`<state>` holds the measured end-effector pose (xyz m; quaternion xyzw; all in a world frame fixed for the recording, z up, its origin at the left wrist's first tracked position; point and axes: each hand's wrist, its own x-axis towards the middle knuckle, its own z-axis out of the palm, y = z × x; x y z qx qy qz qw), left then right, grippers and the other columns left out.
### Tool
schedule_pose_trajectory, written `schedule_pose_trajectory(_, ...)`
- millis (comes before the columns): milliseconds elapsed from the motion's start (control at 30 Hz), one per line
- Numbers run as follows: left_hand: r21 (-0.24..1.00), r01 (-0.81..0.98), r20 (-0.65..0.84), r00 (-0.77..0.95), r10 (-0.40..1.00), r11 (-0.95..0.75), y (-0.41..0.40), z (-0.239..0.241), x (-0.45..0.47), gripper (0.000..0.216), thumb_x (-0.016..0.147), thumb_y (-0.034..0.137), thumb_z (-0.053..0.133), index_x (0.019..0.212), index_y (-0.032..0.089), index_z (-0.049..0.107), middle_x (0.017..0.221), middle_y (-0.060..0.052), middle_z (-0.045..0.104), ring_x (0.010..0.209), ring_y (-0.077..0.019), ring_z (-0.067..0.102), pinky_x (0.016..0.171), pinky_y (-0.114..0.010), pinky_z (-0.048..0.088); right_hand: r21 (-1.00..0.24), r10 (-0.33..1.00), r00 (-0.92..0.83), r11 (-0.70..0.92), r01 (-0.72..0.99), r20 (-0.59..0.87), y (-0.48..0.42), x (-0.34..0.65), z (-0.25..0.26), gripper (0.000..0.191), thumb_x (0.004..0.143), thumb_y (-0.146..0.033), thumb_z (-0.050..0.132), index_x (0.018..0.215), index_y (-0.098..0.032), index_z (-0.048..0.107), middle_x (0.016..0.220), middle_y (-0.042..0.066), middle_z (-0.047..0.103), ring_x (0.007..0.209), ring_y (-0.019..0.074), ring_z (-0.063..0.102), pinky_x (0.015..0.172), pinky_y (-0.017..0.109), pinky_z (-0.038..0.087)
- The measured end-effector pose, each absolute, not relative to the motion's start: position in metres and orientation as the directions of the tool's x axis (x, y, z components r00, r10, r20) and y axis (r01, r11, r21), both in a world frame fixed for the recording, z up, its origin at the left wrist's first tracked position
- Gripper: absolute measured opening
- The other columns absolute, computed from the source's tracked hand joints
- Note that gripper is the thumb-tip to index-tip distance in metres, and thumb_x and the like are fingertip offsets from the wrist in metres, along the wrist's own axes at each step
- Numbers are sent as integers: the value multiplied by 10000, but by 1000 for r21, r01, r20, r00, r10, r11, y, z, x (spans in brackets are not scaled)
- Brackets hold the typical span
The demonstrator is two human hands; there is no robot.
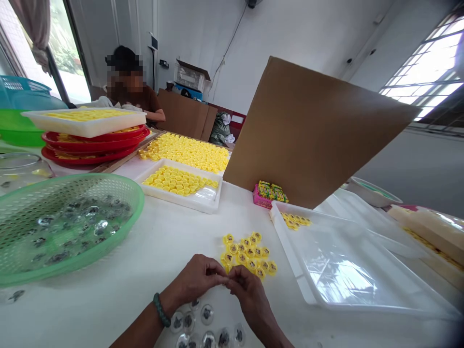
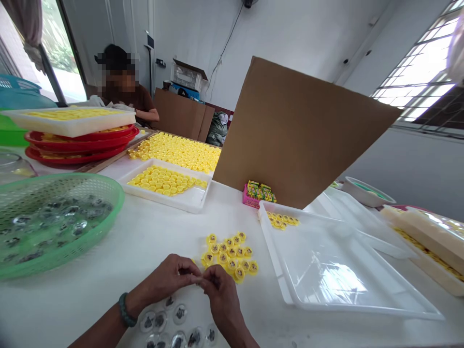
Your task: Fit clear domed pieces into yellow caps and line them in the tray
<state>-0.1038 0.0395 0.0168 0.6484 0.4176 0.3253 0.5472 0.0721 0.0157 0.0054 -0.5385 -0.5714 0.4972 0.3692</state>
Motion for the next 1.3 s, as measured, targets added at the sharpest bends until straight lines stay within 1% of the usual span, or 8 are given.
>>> schedule_pose_trajectory(400,991,-41,-109,278,954,125,45,9,-99,218,645,320,689,679,105,681,564,-20,597,542,-120,476,541,-228,379,-984,994,10,-109,-143,-112,25,56,-3,235,718,-375,682,733,-178,553,638,-24,504,616,116,431,610,243,371)
schedule_pose_trajectory(667,973,-91,-177,286,942,210,46,6,-99,224,625,318,694,655,104,633,533,-8,567,517,-117,473,502,-225,354,-972,988,32,-142,-186,-150,24,50,0,265,709,-418,666,731,-191,531,647,-13,512,604,130,465,597,261,423)
schedule_pose_trajectory(767,964,-145,-178,270,946,222,46,6,-101,261,646,355,696,690,107,628,583,-12,579,548,-113,475,534,-227,371,-994,996,16,-92,-63,-93,23,50,3,231,763,-411,610,757,-196,526,654,-3,542,608,140,499,592,266,443)
schedule_pose_trajectory(833,962,-155,-181,250,951,223,47,7,-104,274,658,369,691,710,108,626,598,-8,572,549,-104,459,540,-226,363,-987,999,-15,49,155,47,24,53,10,179,785,-355,599,857,-196,563,732,19,583,664,155,537,629,277,462)
schedule_pose_trajectory(933,963,-168,-159,279,947,211,49,10,-109,248,657,341,687,712,110,616,596,7,548,546,-91,430,533,-216,332,-785,917,-240,397,475,318,27,57,25,253,812,-219,568,1064,-235,582,977,55,601,868,180,564,783,304,462)
schedule_pose_trajectory(1033,964,-168,-147,315,938,208,51,10,-110,199,656,298,663,698,112,605,589,18,532,542,-85,410,533,-211,317,-567,801,-464,596,568,378,31,58,35,283,834,-131,510,1072,-260,594,1009,50,599,951,182,547,832,306,451)
schedule_pose_trajectory(1167,983,-36,-157,332,930,179,52,10,-113,207,681,320,614,722,116,620,627,0,560,571,-108,445,554,-226,344,-457,795,-489,606,651,358,34,59,28,268,821,-140,531,1064,-238,582,964,61,612,905,194,563,788,318,472)
schedule_pose_trajectory(1300,929,368,-47,223,974,-40,54,8,-119,297,666,346,641,909,175,634,855,-22,599,679,-150,502,640,-261,397,-476,848,-405,527,704,341,29,68,16,243,815,-195,550,1055,-217,578,987,80,620,904,205,577,776,322,481)
